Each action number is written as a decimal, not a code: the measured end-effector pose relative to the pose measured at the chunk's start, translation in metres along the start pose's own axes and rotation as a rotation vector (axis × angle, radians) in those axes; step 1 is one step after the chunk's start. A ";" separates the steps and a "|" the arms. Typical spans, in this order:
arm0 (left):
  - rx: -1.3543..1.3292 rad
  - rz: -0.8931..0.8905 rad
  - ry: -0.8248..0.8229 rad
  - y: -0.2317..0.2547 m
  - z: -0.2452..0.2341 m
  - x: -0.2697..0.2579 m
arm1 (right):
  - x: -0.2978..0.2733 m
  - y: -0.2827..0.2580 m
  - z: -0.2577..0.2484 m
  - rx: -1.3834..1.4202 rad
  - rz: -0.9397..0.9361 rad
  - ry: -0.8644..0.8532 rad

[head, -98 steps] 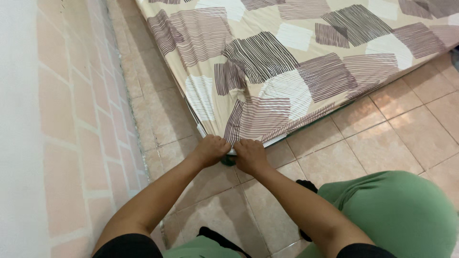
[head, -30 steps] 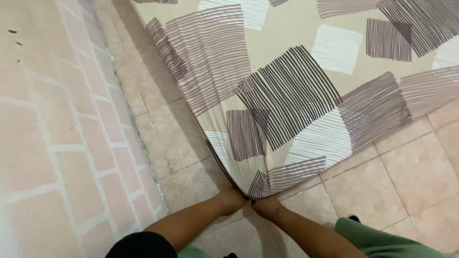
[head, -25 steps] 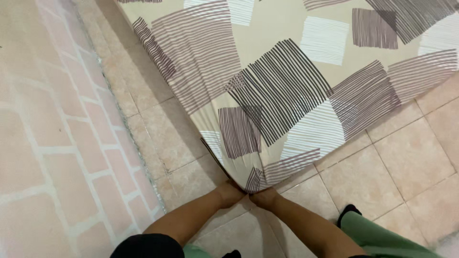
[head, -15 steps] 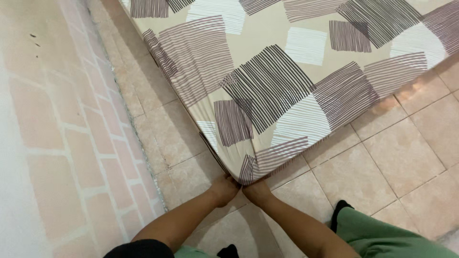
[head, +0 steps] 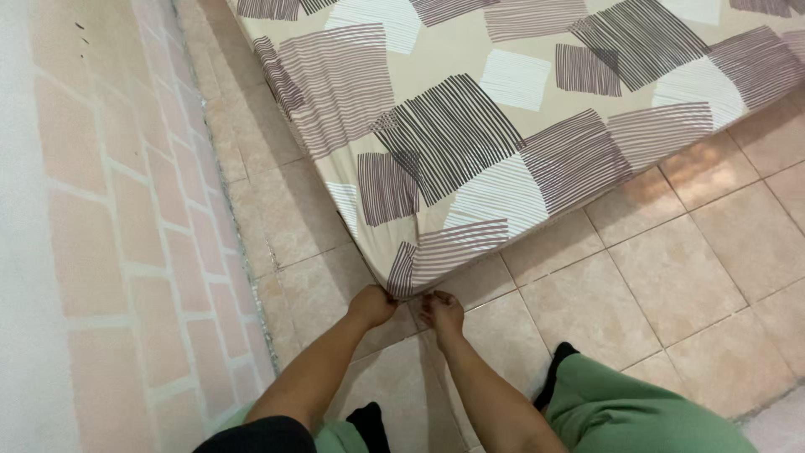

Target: The person sits on the floor and pulls a patterned fitted sheet over a mattress. They stretch the fabric and tuck the corners under the mattress to secure the sheet in place.

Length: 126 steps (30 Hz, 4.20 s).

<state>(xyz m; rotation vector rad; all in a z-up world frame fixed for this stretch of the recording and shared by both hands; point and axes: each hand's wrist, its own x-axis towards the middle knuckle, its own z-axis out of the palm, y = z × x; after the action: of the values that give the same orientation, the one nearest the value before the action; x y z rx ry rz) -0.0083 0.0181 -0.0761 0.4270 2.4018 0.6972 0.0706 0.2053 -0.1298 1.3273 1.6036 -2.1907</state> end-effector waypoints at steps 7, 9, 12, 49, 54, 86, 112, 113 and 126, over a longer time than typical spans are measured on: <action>-1.187 -0.693 0.322 -0.013 0.072 0.029 | 0.022 -0.003 0.015 0.403 0.190 -0.065; -1.396 -0.726 0.495 -0.005 0.084 0.033 | 0.031 -0.003 0.014 0.378 0.156 -0.088; -1.351 -0.777 0.655 -0.002 0.084 0.037 | 0.036 0.001 0.015 0.428 0.137 0.024; -0.170 0.254 1.036 0.095 -0.070 0.005 | -0.029 -0.188 0.052 -1.077 -1.273 0.326; -0.069 0.159 1.013 0.109 -0.074 0.005 | -0.015 -0.183 0.043 -0.948 -1.314 0.259; -0.063 -0.033 0.826 0.109 -0.074 0.022 | -0.009 -0.187 0.055 -1.013 -1.378 -0.055; 0.084 0.036 0.862 0.115 -0.075 0.015 | -0.035 -0.194 0.047 -0.931 -1.496 0.072; 0.071 0.050 0.856 0.114 -0.076 0.014 | -0.035 -0.192 0.045 -0.897 -1.504 0.048; 0.143 0.212 1.121 0.112 -0.073 -0.016 | -0.033 -0.196 0.036 -0.955 -1.414 0.235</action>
<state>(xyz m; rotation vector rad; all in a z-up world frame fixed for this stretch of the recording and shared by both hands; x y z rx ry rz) -0.0268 0.0741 0.0451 0.4075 3.5055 1.0471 -0.0378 0.2481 0.0351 0.0221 3.5953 -0.9308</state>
